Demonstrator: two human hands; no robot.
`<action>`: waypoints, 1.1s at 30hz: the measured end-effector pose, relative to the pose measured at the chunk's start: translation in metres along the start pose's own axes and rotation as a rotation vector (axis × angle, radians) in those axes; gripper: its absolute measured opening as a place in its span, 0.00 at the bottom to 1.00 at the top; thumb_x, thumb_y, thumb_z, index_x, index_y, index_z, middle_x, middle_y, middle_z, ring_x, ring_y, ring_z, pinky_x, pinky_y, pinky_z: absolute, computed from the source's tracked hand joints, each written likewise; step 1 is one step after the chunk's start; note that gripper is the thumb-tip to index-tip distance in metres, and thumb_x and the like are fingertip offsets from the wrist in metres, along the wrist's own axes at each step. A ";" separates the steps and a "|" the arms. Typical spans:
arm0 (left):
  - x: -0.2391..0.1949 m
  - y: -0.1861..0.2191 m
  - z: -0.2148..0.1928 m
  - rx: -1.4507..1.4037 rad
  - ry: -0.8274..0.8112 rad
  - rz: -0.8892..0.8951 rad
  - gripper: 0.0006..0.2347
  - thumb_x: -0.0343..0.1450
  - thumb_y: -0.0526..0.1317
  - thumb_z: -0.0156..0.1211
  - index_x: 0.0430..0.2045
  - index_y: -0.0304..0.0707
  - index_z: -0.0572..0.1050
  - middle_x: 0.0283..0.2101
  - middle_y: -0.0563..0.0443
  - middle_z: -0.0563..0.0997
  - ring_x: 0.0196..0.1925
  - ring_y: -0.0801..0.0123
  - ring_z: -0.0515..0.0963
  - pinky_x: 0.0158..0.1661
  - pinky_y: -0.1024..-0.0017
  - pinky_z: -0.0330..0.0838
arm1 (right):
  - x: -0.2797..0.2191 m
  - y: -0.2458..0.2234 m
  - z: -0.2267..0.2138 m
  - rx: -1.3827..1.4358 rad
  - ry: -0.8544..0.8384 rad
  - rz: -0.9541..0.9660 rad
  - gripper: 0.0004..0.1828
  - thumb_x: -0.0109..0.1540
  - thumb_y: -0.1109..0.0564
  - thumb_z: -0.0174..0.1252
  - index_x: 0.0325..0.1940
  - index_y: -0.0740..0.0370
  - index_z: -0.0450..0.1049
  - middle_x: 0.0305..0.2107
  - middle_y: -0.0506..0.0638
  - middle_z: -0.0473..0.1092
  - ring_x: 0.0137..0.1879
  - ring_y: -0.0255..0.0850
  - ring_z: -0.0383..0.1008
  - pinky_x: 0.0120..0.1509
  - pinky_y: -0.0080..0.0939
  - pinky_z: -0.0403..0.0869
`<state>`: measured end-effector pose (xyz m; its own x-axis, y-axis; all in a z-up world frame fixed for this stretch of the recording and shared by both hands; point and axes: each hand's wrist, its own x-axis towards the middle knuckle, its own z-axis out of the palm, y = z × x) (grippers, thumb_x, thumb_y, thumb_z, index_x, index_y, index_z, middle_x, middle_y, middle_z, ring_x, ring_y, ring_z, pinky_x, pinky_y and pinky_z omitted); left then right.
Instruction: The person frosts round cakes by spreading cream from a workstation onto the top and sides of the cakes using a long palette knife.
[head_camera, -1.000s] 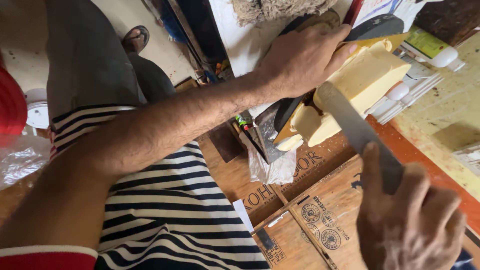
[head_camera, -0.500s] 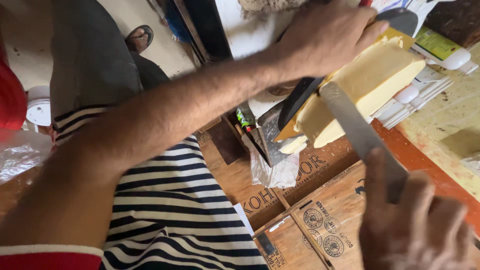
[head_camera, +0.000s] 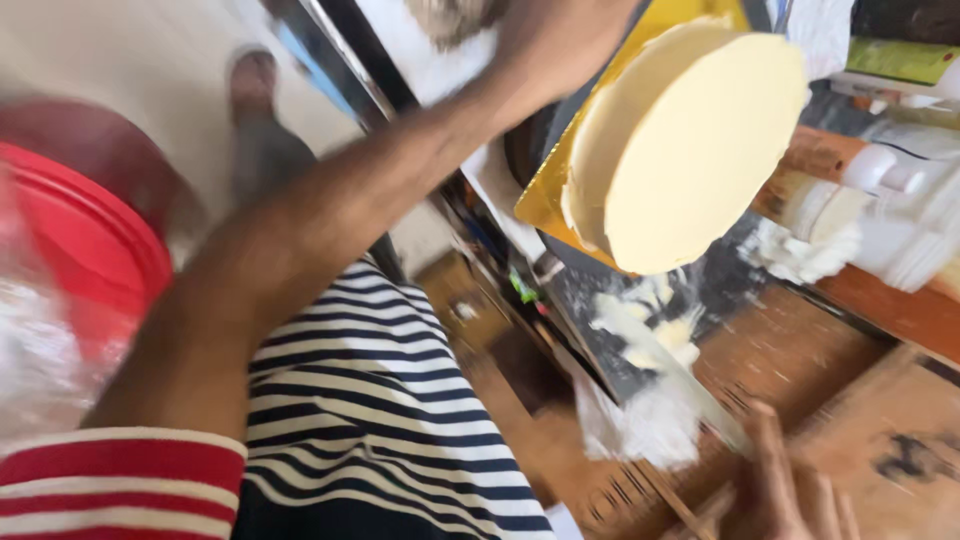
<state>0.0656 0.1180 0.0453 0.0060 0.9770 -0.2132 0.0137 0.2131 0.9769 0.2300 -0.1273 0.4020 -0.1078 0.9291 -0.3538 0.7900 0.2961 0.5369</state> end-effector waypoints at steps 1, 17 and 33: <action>-0.020 -0.009 -0.013 -0.062 0.051 0.031 0.18 0.81 0.53 0.53 0.51 0.37 0.76 0.42 0.35 0.87 0.47 0.52 0.86 0.44 0.59 0.80 | -0.016 0.011 0.027 0.162 0.007 0.254 0.26 0.65 0.64 0.57 0.69 0.60 0.72 0.34 0.56 0.71 0.34 0.46 0.72 0.47 0.48 0.74; -0.105 -0.055 -0.060 0.144 -0.032 0.134 0.21 0.86 0.49 0.39 0.55 0.24 0.72 0.57 0.39 0.78 0.57 0.59 0.77 0.60 0.63 0.69 | -0.103 -0.193 0.389 1.004 -0.038 0.952 0.39 0.64 0.60 0.52 0.81 0.52 0.55 0.45 0.75 0.68 0.47 0.66 0.73 0.53 0.59 0.73; -0.049 -0.041 -0.082 -0.063 -0.049 0.163 0.22 0.83 0.51 0.41 0.51 0.26 0.76 0.49 0.47 0.82 0.48 0.68 0.79 0.51 0.69 0.75 | 0.000 -0.127 0.212 2.042 0.032 0.642 0.34 0.71 0.61 0.42 0.82 0.51 0.43 0.28 0.53 0.76 0.20 0.33 0.71 0.23 0.34 0.74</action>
<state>-0.0168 0.0617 0.0171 0.0518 0.9973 -0.0512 -0.0540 0.0540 0.9971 0.2574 -0.2117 0.1712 0.3824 0.7866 -0.4848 0.0873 -0.5532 -0.8285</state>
